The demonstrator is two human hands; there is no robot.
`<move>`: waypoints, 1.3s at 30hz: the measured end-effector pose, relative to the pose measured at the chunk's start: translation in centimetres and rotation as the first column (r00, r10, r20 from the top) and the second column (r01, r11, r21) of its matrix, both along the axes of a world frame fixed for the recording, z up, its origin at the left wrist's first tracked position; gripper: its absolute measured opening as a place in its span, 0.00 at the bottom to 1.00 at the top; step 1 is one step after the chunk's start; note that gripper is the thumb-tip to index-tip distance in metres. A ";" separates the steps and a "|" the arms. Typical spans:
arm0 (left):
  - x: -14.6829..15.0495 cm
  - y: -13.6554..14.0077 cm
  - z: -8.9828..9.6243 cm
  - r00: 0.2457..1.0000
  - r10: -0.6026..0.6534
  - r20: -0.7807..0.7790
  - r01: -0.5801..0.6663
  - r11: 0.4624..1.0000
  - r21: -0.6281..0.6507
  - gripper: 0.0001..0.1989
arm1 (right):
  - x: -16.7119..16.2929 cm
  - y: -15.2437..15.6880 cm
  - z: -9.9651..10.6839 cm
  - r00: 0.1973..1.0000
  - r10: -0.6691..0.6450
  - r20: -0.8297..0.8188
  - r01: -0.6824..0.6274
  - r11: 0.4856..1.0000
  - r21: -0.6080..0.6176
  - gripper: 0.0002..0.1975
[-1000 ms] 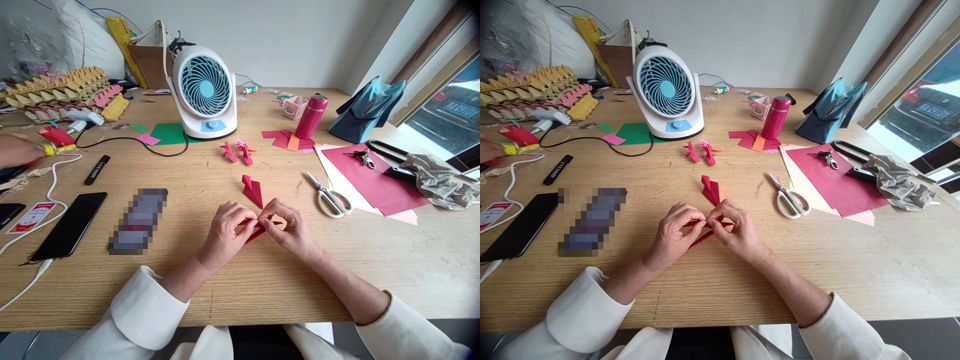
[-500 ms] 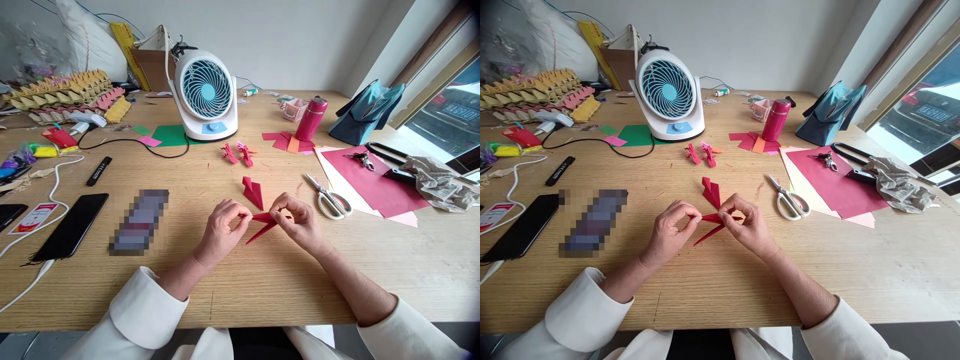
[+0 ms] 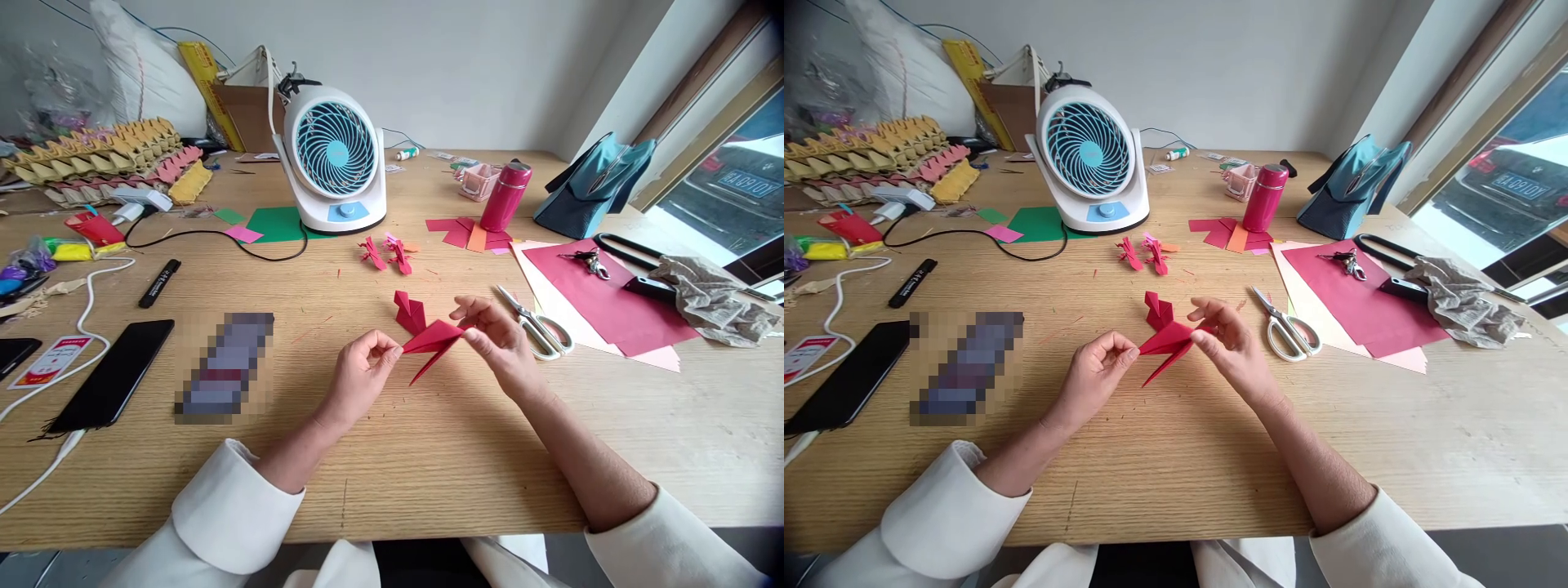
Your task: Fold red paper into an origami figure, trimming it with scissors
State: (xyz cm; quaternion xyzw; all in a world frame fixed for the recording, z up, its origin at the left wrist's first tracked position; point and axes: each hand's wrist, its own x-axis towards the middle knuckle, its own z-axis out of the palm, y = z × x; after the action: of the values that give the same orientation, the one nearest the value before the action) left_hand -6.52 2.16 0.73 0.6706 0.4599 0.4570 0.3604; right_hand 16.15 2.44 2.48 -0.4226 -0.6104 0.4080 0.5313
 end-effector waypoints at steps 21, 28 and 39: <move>1.4 -1.2 0.3 0.920 -0.146 0.365 0.315 0.829 -0.462 0.18 | -4.4 -1.6 -1.8 0.960 0.203 -0.194 -0.251 0.931 -0.266 0.22; 0.9 -0.3 0.6 0.913 0.000 0.409 0.138 0.942 -0.307 0.16 | -4.4 -2.0 -2.3 0.931 0.356 0.079 -0.313 0.891 -0.330 0.23; 1.0 -0.2 -0.1 0.887 0.026 0.461 0.123 0.949 -0.290 0.15 | -4.6 -2.3 -2.2 0.899 0.390 0.200 -0.321 0.896 -0.306 0.22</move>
State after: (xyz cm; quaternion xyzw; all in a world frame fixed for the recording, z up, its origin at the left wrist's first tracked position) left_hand -5.48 1.96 0.59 0.4898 0.4107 0.5146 0.5715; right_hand 11.60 0.13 0.30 -0.4191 -0.6809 0.5190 0.3022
